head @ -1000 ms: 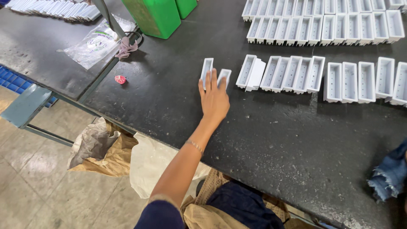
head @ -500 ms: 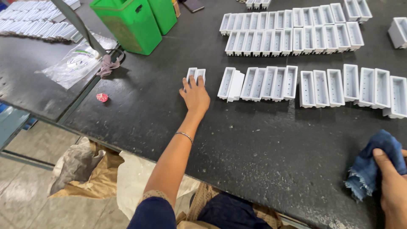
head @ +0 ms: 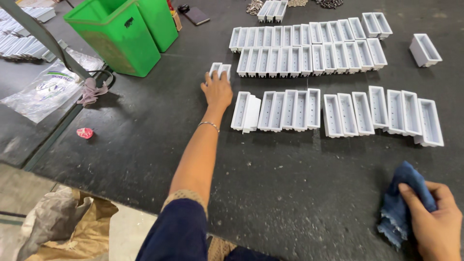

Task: The person wipes white rectangular plastic trays one at a time with a blue cloth at a work table, then places each wiped tray into rows on the table. A bottle of liquid sits on the table and the person occasionally reaches toward it while continuing to wipe and arrange the trays.

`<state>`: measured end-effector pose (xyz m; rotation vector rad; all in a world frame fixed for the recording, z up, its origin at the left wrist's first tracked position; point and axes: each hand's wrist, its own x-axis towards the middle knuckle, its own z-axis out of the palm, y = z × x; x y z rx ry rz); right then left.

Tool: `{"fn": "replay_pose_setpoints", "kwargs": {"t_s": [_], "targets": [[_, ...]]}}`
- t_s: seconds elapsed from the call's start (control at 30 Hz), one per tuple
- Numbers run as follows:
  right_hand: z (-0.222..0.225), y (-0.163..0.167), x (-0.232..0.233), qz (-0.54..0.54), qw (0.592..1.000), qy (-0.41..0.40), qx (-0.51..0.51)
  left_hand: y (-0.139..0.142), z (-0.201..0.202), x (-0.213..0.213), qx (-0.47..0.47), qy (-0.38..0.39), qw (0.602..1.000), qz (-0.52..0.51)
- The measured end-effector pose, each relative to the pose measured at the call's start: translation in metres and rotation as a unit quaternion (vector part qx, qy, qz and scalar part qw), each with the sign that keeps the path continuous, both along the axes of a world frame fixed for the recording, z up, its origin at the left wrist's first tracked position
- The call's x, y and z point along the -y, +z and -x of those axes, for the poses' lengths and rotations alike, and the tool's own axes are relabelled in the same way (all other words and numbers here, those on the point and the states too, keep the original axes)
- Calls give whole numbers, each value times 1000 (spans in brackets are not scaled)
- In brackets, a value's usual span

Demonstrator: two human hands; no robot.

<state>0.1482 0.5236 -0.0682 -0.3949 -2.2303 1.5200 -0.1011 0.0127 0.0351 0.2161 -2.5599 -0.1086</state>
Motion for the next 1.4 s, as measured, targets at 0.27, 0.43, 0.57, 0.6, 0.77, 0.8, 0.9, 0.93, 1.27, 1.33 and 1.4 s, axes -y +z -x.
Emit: {"fn": "replay_pose_setpoints", "kwargs": {"t_s": [0.27,0.43,0.57,0.6,0.77,0.8,0.9,0.93,1.27,1.33,1.4], "targets": [[14,-11,-3,-104,994,-17,-13,5,65,-13,-15,39,999,-30],[18,-5,3,-78,997,-28,-2,10,89,-18,2,22,999,-47],[18,9,14,-70,996,-41,27,14,97,-21,18,10,998,-59],[18,13,16,-71,996,-45,33,16,98,-22,17,3,998,-60],[12,41,28,3,998,-49,37,35,97,-18,48,-54,990,-118],[10,47,31,6,998,-52,36,38,96,-19,45,-64,987,-141],[4,59,35,-33,998,-42,27,43,83,-27,-77,-84,986,-119],[1,63,35,-54,998,-37,25,41,76,-33,-89,-115,982,-122],[-17,78,38,-1,999,-3,33,23,-78,-138,-95,-383,912,-109],[-19,78,36,4,999,-3,41,15,-107,-160,-76,-402,910,-72],[-21,77,34,-1,1000,6,22,7,-126,-179,-81,-400,913,-23]]}}
